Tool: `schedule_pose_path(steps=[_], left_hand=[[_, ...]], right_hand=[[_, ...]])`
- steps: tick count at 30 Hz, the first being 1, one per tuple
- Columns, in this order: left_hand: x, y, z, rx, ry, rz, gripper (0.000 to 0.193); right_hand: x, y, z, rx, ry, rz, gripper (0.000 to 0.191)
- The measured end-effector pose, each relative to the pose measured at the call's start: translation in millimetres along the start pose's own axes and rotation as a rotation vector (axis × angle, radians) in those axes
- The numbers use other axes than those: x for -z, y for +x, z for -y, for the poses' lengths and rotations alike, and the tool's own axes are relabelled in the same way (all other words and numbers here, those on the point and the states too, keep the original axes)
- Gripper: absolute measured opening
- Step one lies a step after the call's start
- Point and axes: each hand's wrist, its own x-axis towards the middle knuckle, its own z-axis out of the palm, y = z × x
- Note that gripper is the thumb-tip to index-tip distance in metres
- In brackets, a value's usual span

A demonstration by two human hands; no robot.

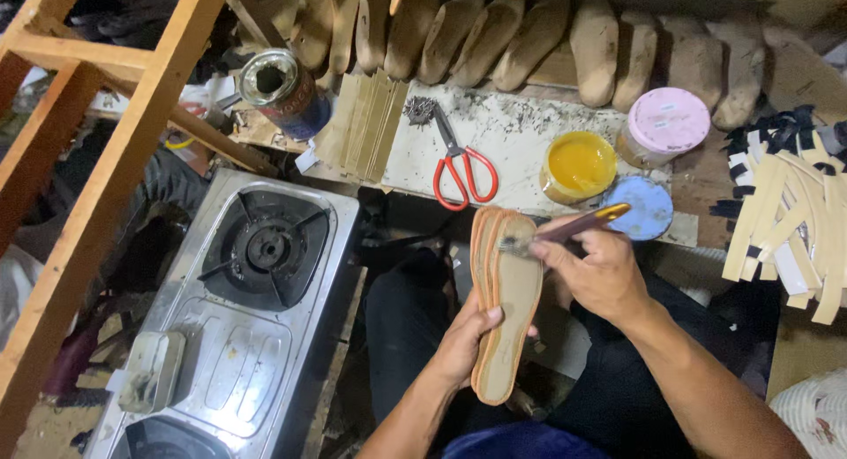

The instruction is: The person holds a stack of sandal insoles in one hand and uses a brush to spread yellow adhesive over the insole surface, dipping the brush into a glue container between passes. They work through several insoles one at a time and place finished ones on the shelf above the bench.

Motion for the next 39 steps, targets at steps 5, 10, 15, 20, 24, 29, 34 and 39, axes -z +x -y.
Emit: schedule_pose_path(steps=[5, 10, 15, 20, 24, 29, 34, 39], left_hand=[[25, 12, 26, -0.003, -0.289, -0.091, 0.069], [39, 25, 26, -0.221, -0.211, -0.074, 0.055], [40, 32, 10, -0.219, -0.190, -0.215, 0.060], [42, 29, -4, -0.196, -0.288, -0.229, 0.060], [54, 18, -16, -0.180, -0.263, -0.242, 0.061], [52, 12, -11, -0.153, -0.169, -0.214, 0.061], [37, 11, -1, -0.144, -0.135, -0.161, 0.061], [35, 0, -12, -0.028, -0.120, -0.180, 0.062]], right_hand=[[-17, -25, -15, -0.162, 0.341, 0.315, 0.019], [-35, -56, -16, -0.007, 0.017, 0.281, 0.019], [-42, -69, -7, 0.380, -0.002, 0.318, 0.016], [-24, -62, -1, 0.617, -0.052, 0.443, 0.021], [13, -30, -9, 0.414, -0.311, 0.264, 0.020], [50, 30, -34, 0.070, -0.311, -0.231, 0.025], [52, 81, -54, 0.266, -0.405, -0.268, 0.022], [53, 87, -52, 0.284, -0.530, -0.205, 0.022]])
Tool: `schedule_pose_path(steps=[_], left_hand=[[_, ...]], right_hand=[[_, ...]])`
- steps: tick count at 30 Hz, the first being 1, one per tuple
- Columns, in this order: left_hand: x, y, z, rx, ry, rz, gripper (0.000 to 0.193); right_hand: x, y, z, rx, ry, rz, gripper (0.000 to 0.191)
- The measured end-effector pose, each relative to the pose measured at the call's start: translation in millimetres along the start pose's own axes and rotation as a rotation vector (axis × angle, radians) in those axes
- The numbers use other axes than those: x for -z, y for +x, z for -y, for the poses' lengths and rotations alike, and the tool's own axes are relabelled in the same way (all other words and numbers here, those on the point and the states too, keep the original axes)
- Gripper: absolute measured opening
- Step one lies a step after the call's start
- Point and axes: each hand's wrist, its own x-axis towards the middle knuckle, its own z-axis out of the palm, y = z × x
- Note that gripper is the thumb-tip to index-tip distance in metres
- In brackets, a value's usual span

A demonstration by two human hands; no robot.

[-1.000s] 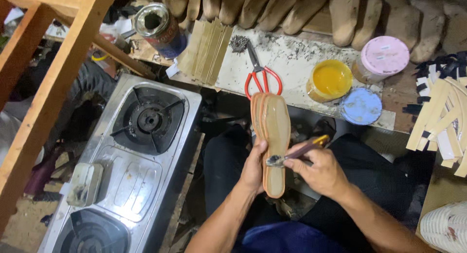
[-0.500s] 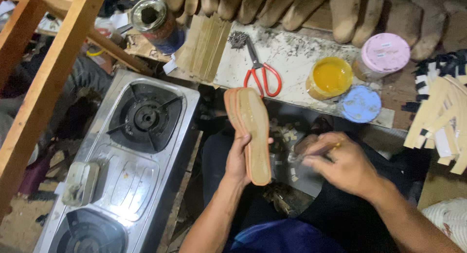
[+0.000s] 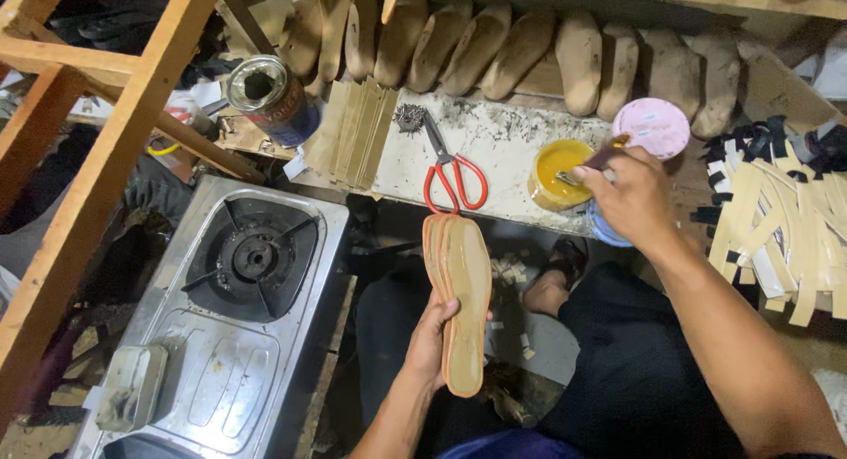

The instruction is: The person holds a stack of sandal insoles in one hand and uses a brush to spread yellow adhesive over the insole surface, dipping the brush into a glue container between passes. They work through several insoles one at a time and place finished ones on the shelf above the bench.

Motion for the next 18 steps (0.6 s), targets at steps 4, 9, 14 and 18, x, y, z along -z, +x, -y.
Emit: schedule_pose_path(steps=[4, 9, 14, 18], left_hand=[[5, 3, -10, 0.062, -0.017, 0.041, 0.063], [4, 15, -4, 0.071, -0.036, 0.086, 0.065], [-9, 19, 7, 0.105, 0.007, 0.128, 0.070], [-18, 18, 10, 0.081, 0.024, 0.194, 0.072]], right_hand=[[18, -8, 1, -0.083, 0.130, -0.012, 0.022], [33, -11, 7, -0.467, 0.264, 0.366, 0.023], [25, -33, 32, -0.178, 0.573, 0.276, 0.018], [20, -41, 42, -0.044, 0.406, 0.158, 0.019]])
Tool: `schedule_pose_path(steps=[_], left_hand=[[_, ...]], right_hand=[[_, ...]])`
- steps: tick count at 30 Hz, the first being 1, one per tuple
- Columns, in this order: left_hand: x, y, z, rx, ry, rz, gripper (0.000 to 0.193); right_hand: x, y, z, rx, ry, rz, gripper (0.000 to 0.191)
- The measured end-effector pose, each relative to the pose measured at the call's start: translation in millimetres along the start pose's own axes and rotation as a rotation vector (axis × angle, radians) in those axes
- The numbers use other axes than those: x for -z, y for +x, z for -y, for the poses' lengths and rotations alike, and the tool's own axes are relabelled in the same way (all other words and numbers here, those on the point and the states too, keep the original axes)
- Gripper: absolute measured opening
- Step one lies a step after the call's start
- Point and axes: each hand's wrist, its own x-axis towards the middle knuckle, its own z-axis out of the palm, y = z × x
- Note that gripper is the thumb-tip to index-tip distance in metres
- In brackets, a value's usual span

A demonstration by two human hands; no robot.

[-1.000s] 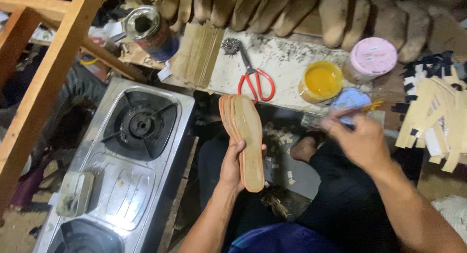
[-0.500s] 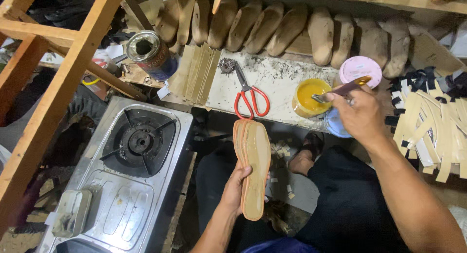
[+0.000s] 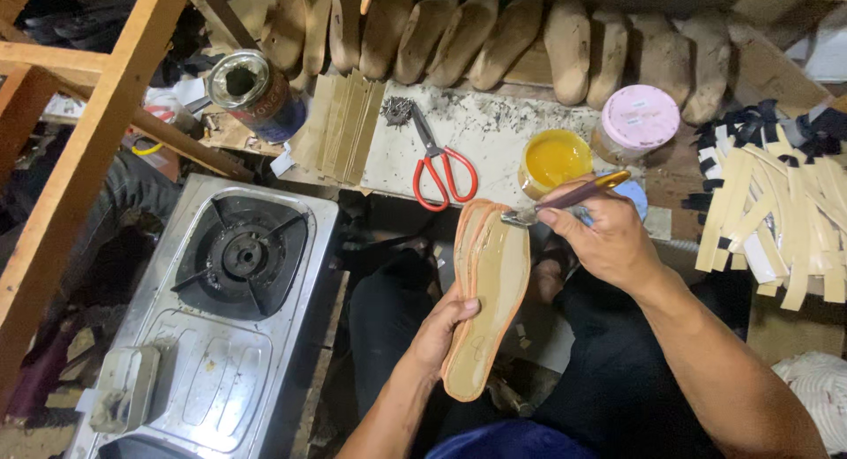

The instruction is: The person holds a stack of sandal insoles in one hand and uses a brush to spread yellow adhesive over the insole surface, dipping the brush into a glue container between passes. They work through several insoles one at a time and place finished ones on the shelf above the bench.

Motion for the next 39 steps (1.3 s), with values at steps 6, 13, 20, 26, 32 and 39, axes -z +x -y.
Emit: schedule_pose_path(steps=[6, 13, 20, 26, 32, 39], left_hand=[[7, 1, -5, -0.067, -0.017, -0.073, 0.070], [13, 14, -8, -0.143, 0.019, -0.129, 0.070], [9, 11, -1, -0.101, 0.087, -0.065, 0.068], [5, 1, 0, -0.112, 0.043, -0.061, 0.067], [34, 12, -6, -0.216, -0.145, -0.184, 0.067], [51, 20, -5, -0.293, -0.358, -0.191, 0.066]], right_hand=[[-25, -26, 4, -0.300, 0.072, 0.149, 0.016], [-56, -83, 29, 0.232, 0.055, 0.263, 0.014], [-22, -41, 24, -0.013, -0.055, -0.014, 0.015], [-31, -26, 19, -0.019, 0.074, 0.048, 0.015], [-79, -66, 37, 0.170, 0.162, 0.233, 0.016], [-78, -84, 50, 0.223, 0.301, 0.313, 0.016]])
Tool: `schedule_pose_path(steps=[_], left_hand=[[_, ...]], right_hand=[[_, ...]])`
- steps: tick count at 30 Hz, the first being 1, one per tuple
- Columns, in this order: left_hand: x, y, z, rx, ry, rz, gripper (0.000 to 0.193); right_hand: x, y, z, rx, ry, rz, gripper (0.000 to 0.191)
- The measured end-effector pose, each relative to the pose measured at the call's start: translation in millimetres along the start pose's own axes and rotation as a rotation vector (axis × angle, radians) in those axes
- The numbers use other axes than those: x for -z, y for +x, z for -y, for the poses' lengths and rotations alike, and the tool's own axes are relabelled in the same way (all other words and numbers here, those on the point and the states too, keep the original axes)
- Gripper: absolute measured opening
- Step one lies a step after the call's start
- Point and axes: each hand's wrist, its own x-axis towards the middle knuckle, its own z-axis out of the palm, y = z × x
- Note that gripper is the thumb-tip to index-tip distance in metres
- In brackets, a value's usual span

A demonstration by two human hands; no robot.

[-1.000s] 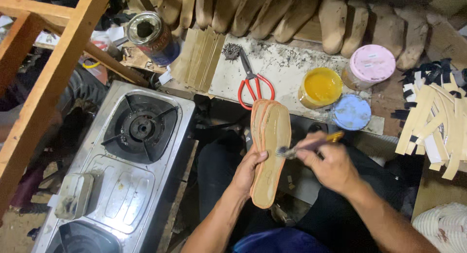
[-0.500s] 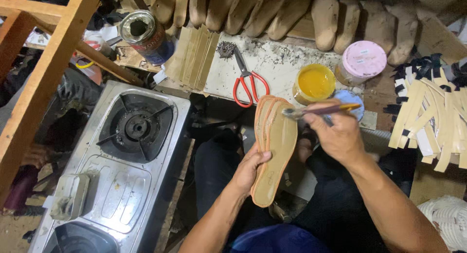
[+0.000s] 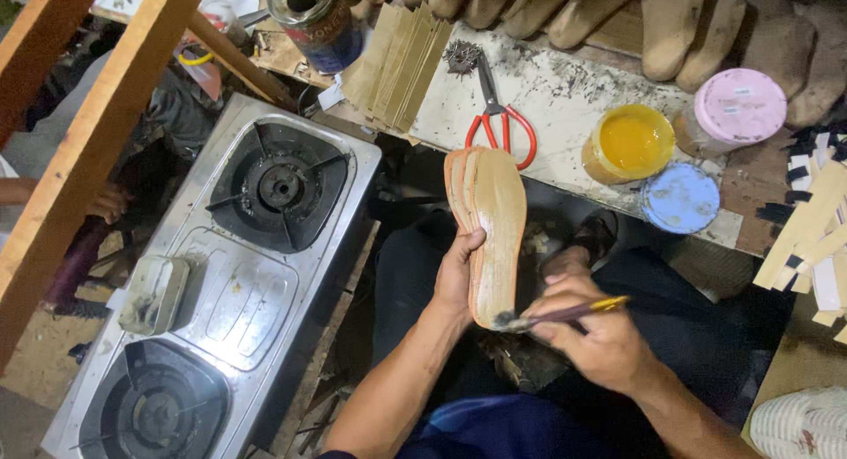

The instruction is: The person holds a stack of sandal insoles in one hand and uses a brush to spread yellow adhesive over the insole surface, dipping the brush into a glue container between passes. They work through several insoles one at a time and place finished ones on the shelf above the bench.

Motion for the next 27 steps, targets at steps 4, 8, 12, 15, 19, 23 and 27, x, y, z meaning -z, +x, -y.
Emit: schedule_pose_path(steps=[4, 8, 12, 15, 19, 23, 27], left_hand=[[-5, 2, -2, -0.078, 0.068, 0.023, 0.065], [-13, 4, -16, -0.187, 0.057, 0.018, 0.067], [-16, -9, -38, -0.246, 0.115, 0.017, 0.068], [-17, -16, -47, -0.210, 0.180, 0.025, 0.067], [-17, -24, -40, -0.120, 0.271, 0.102, 0.066], [-13, -31, -29, -0.053, 0.318, 0.123, 0.068], [-6, -30, -41, -0.085, 0.272, 0.088, 0.068]], right_hand=[[-5, 0, 0, -0.093, -0.100, -0.236, 0.015], [-17, -10, 6, 0.032, -0.040, -0.062, 0.019], [-14, -11, 10, -0.118, 0.151, -0.241, 0.016], [-9, 5, 12, -0.511, -0.148, -0.454, 0.017], [-3, 48, 19, -0.022, -0.240, -0.428, 0.018], [-4, 76, 21, -0.015, -0.341, -0.378, 0.020], [-4, 69, 5, 0.058, -0.216, -0.077, 0.020]])
